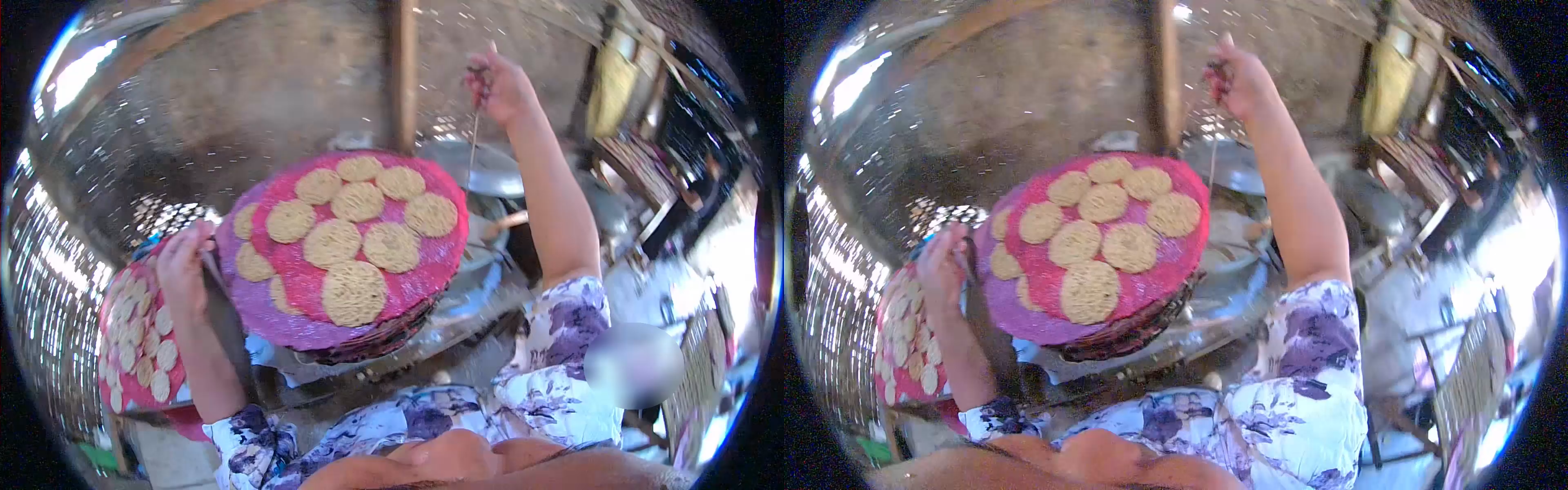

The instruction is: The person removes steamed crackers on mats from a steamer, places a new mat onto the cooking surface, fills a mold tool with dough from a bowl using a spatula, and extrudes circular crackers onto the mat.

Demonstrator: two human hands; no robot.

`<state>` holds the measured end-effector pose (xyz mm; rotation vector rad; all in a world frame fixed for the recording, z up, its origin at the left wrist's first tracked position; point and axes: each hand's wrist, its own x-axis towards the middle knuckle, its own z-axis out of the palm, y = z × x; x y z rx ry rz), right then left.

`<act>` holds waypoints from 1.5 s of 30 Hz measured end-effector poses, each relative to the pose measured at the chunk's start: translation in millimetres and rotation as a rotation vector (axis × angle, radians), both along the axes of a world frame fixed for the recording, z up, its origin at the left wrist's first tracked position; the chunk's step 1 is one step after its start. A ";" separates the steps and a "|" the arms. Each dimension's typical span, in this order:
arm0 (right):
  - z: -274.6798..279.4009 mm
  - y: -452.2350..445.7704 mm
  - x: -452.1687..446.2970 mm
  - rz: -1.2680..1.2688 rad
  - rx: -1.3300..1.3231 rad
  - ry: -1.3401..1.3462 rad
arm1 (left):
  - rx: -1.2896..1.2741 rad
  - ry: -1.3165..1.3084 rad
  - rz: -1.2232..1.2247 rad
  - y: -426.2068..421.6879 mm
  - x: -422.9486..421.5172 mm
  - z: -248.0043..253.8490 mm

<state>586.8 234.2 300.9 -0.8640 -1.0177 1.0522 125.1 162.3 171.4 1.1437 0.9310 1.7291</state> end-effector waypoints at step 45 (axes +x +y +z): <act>-140.2 -254.8 222.1 -0.655 0.007 -0.289 | -0.071 0.370 -1.072 160.8 350.2 -189.1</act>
